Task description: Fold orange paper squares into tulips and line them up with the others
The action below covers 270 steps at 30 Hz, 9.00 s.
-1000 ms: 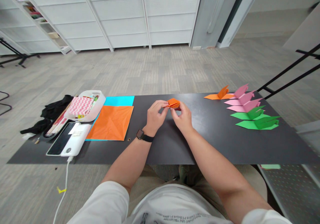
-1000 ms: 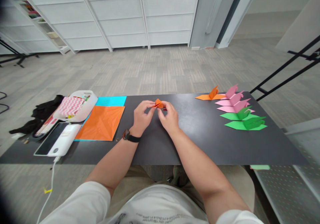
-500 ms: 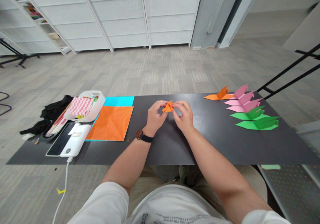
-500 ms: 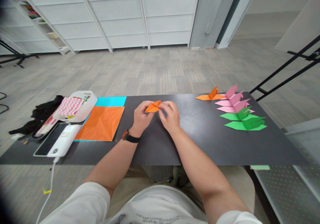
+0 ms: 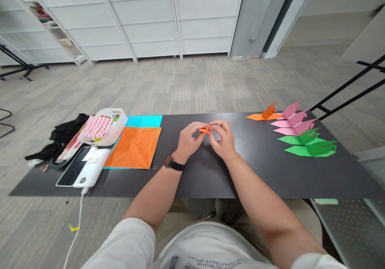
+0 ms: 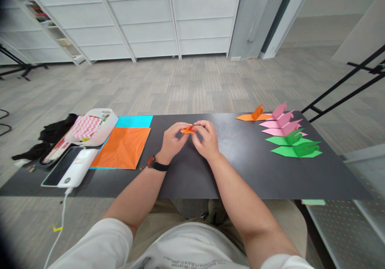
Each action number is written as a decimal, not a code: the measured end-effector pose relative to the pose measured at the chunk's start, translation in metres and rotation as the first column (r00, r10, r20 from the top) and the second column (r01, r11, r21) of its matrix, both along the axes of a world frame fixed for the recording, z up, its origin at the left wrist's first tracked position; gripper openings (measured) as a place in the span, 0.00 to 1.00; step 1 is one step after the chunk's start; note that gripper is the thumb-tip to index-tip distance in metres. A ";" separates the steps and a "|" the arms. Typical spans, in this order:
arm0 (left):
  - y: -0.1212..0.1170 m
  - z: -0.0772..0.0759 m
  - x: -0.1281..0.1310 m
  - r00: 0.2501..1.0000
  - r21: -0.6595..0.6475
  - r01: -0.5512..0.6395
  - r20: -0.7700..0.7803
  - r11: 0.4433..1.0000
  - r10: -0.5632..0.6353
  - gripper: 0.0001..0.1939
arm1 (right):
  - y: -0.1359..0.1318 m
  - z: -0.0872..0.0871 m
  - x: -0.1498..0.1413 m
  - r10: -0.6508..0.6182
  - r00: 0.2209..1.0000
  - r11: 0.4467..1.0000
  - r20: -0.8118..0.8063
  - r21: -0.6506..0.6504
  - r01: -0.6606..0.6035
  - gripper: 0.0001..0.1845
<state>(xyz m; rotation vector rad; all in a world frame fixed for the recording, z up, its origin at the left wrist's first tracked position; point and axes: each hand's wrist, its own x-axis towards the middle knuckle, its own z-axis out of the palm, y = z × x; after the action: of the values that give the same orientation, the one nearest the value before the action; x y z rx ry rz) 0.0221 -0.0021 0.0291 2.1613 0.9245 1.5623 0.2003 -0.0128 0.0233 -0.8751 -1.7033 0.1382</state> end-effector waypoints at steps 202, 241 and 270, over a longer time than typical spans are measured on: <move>-0.004 0.010 -0.012 0.955 0.159 -0.185 -0.205 0.970 0.216 0.05 | 0.000 0.008 0.015 0.070 0.997 0.988 0.022 -0.138 -0.066 0.10; 0.010 -0.022 -0.008 0.724 -0.232 -0.045 -0.677 0.972 -0.129 0.10 | 0.009 -0.035 0.056 0.180 0.762 0.956 0.622 -0.293 0.014 0.13; 0.018 -0.037 -0.003 0.704 -0.283 -0.075 -0.694 0.956 -0.150 0.31 | 0.018 -0.045 0.061 0.247 0.794 0.930 0.555 -0.367 -0.033 0.11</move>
<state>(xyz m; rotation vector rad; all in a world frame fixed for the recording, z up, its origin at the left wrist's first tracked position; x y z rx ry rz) 0.0188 0.0161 -0.0083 2.5450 1.2123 0.4532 0.2610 0.0048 -0.0216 -1.1231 -2.3923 0.2920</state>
